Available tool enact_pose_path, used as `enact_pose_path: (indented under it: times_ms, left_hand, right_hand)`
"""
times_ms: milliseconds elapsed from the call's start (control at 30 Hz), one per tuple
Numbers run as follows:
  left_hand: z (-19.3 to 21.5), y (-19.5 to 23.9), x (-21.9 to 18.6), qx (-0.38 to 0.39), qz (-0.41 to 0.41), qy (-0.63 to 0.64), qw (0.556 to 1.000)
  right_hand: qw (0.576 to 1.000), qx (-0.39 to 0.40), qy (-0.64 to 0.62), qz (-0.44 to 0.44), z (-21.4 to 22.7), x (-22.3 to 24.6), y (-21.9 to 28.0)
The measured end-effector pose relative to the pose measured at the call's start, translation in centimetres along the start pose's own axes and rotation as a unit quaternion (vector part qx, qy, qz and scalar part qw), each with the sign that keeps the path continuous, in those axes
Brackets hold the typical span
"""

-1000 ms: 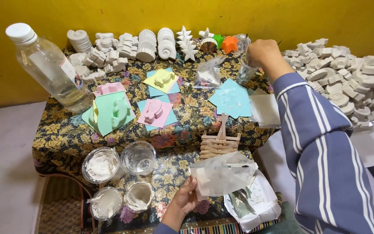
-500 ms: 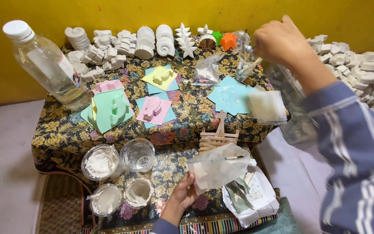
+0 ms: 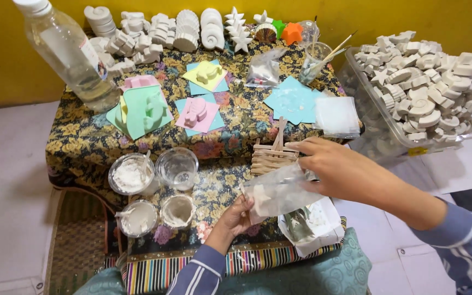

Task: The person places small white star-shaped and other craft objects into plastic bags and adds a powder mixture from plastic cups by hand.

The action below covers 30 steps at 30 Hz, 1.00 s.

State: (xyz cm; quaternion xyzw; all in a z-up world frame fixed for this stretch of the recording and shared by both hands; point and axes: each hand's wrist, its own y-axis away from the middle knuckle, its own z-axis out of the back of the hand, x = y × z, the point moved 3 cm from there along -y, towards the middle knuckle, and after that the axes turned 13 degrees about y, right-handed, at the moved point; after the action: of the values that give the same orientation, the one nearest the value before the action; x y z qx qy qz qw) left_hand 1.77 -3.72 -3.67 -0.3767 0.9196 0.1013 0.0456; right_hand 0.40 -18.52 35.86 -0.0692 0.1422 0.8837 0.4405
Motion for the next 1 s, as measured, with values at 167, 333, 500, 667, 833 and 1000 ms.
enact_pose_path:
  times_ms: [167, 333, 500, 667, 833, 1000]
  left_hand:
    - [0.1, 0.0, 0.2, 0.01, 0.026, 0.023, 0.999]
    - [-0.3, -0.1, 0.6, 0.022, 0.05, 0.041, 0.998]
    - [1.3, -0.9, 1.0, 0.008, 0.062, 0.068, 0.996]
    - [0.8, -0.7, 1.0, 0.007, 0.064, 0.069, 0.995]
    - [-2.3, 0.3, 0.4, -0.008, 0.061, 0.094, 0.994]
    - [-2.8, 0.7, 0.2, 0.017, 0.082, 0.078, 0.993]
  right_hand:
    - [0.998, 0.045, 0.004, -0.041, -5.1, -0.6, -1.5]
    - [0.998, 0.035, 0.014, -0.059, -3.2, 0.5, -2.5]
    - [0.999, 0.038, -0.012, -0.036, -3.7, 0.3, -3.5]
    - [0.995, 0.074, -0.041, -0.045, -3.8, 0.0, -3.3]
    - [0.985, 0.129, -0.115, -0.025, -0.4, 1.8, -2.0]
    - [0.981, 0.063, -0.182, -0.012, -0.7, 1.8, -1.3]
